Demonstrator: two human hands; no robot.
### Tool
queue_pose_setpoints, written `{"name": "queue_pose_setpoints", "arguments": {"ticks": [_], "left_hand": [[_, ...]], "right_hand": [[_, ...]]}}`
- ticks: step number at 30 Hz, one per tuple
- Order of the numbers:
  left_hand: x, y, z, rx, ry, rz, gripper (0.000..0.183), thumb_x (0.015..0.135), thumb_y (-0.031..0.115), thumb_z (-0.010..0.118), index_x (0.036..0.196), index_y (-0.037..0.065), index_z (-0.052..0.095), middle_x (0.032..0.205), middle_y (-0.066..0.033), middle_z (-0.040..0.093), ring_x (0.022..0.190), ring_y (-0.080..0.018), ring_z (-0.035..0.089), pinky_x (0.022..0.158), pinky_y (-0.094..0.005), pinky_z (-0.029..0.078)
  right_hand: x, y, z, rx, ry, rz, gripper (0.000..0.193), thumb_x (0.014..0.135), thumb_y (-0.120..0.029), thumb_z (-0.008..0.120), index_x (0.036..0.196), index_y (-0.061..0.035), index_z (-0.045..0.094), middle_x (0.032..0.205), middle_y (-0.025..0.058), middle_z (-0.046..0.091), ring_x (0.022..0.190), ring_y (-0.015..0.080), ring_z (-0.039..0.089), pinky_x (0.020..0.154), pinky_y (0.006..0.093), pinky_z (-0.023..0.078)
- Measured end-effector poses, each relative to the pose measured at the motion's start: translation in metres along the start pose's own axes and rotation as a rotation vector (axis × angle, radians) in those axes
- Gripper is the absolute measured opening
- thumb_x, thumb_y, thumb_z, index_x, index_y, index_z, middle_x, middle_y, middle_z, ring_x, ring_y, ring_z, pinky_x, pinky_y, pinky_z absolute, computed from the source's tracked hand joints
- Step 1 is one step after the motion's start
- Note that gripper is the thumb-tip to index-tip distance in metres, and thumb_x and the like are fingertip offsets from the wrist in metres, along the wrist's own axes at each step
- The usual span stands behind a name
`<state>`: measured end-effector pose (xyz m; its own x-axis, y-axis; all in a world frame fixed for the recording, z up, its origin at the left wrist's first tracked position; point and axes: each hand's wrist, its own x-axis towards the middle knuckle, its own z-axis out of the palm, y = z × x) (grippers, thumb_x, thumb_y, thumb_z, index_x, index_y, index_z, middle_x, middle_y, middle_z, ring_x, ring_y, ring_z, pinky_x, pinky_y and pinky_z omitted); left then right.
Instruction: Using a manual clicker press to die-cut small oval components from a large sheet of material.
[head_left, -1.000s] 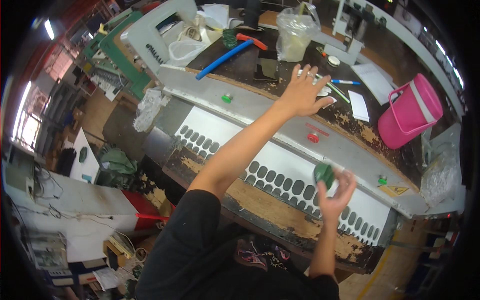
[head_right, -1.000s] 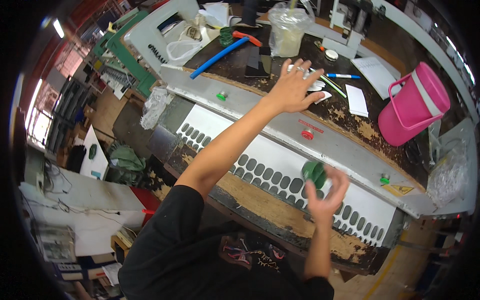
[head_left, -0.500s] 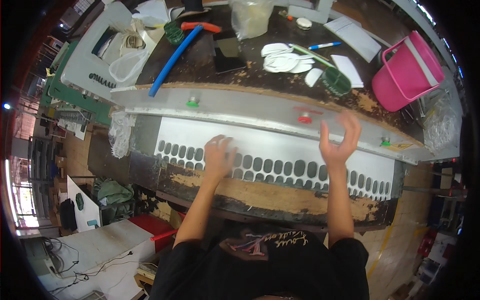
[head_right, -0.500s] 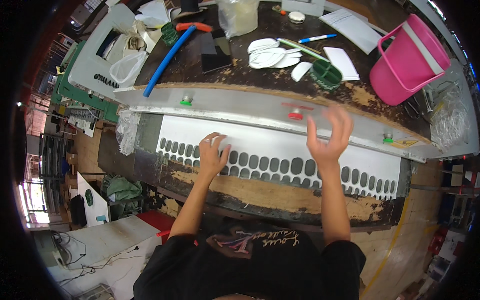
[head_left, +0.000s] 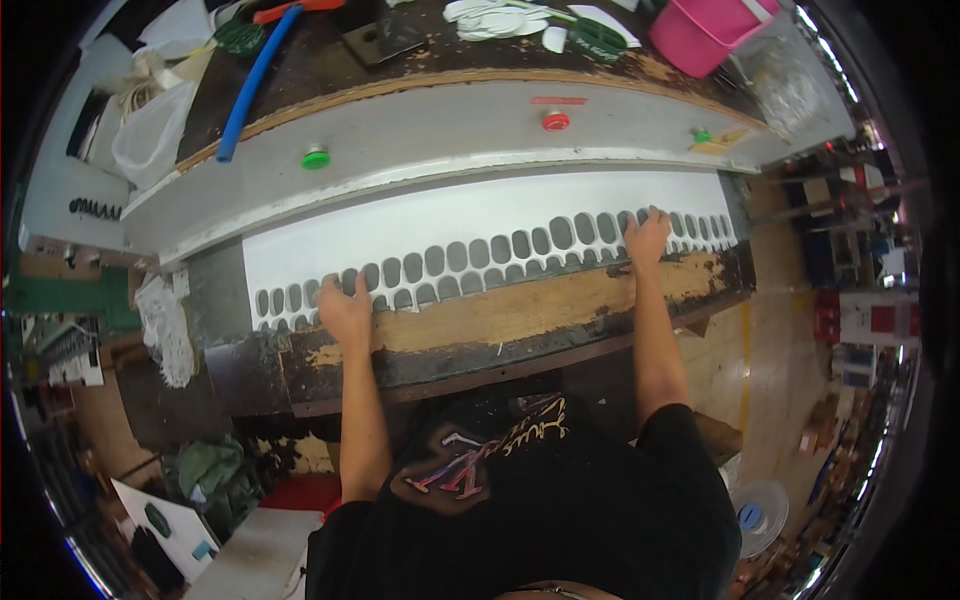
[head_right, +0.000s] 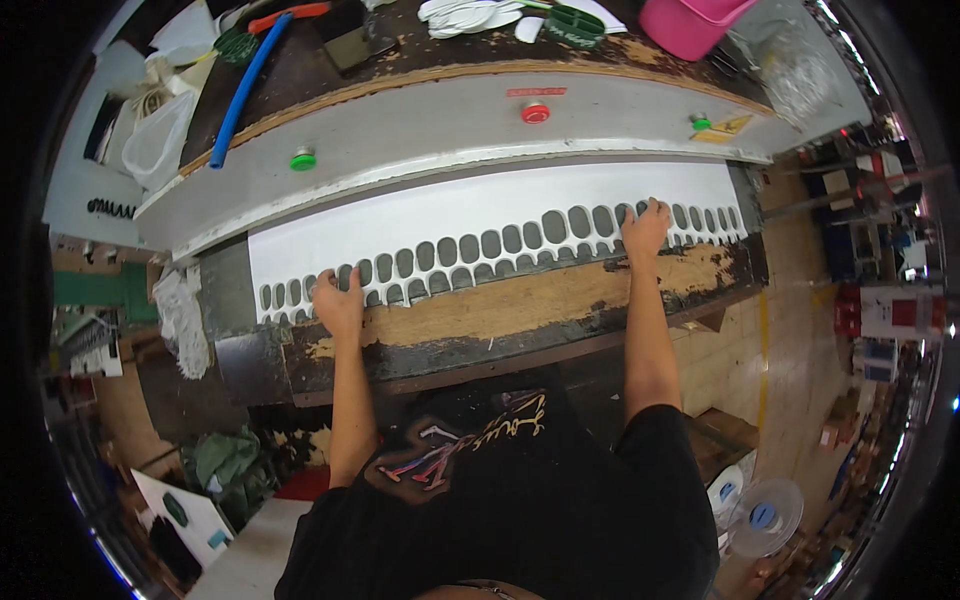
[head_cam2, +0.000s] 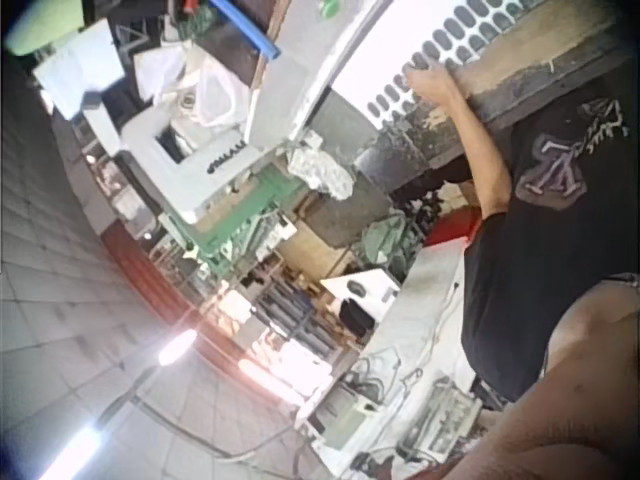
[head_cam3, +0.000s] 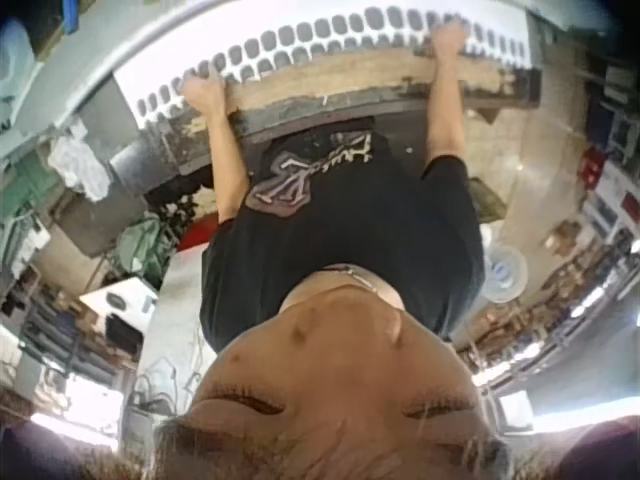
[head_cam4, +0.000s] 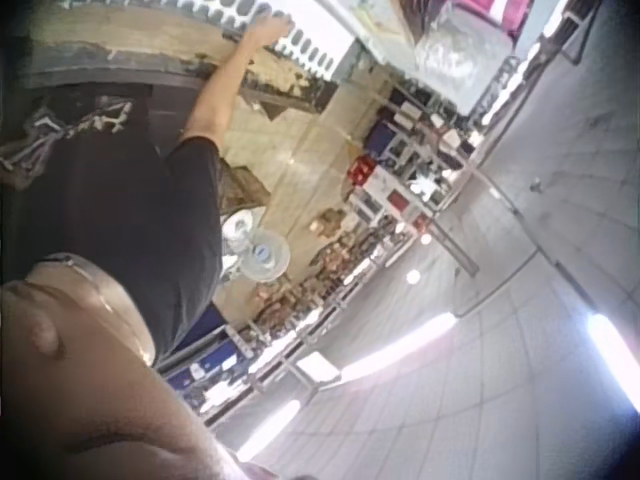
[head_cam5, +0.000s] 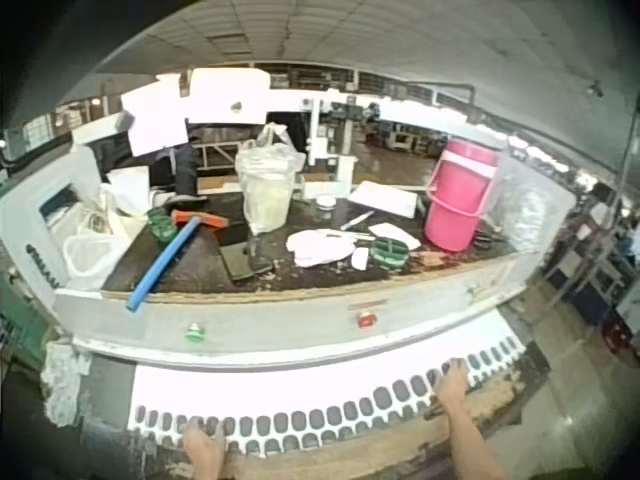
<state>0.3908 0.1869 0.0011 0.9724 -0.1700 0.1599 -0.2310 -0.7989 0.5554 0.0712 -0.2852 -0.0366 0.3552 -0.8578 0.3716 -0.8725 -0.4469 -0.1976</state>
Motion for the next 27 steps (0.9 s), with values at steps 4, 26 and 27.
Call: {"name": "queue_pose_setpoints", "arguments": {"ticks": [4,26,27], "left_hand": [[0.01,-0.006,0.007,0.054,-0.001,-0.02,0.036,0.092,0.03,0.074,0.095,-0.005,0.072,0.094,-0.0282,0.068,0.09,-0.0477,0.065,0.078,-0.0548,0.051],[-0.023,-0.042,-0.039,0.064,-0.25,0.009,0.022,0.09,0.017,0.072,0.083,-0.004,0.073,0.074,-0.0228,0.068,0.069,-0.0424,0.068,0.064,-0.0489,0.052],[-0.02,-0.042,-0.042,0.063,-0.281,0.005,0.024,0.09,0.019,0.073,0.085,-0.004,0.074,0.074,-0.0218,0.068,0.069,-0.0418,0.068,0.064,-0.0481,0.053]], "right_hand": [[0.006,0.019,-0.007,-0.089,-0.296,0.113,0.028,0.091,-0.028,0.075,0.106,-0.0042,0.076,0.101,0.0173,0.072,0.096,0.0389,0.069,0.088,0.0533,0.051],[-0.049,0.037,-0.068,-0.253,-0.215,-0.153,0.021,0.091,-0.025,0.073,0.096,-0.0043,0.077,0.092,0.0155,0.075,0.085,0.0367,0.071,0.083,0.0476,0.048],[-0.051,0.036,-0.069,-0.217,-0.228,-0.112,0.022,0.091,-0.025,0.074,0.096,-0.0039,0.076,0.092,0.0164,0.075,0.086,0.0373,0.071,0.081,0.0484,0.049]]}}
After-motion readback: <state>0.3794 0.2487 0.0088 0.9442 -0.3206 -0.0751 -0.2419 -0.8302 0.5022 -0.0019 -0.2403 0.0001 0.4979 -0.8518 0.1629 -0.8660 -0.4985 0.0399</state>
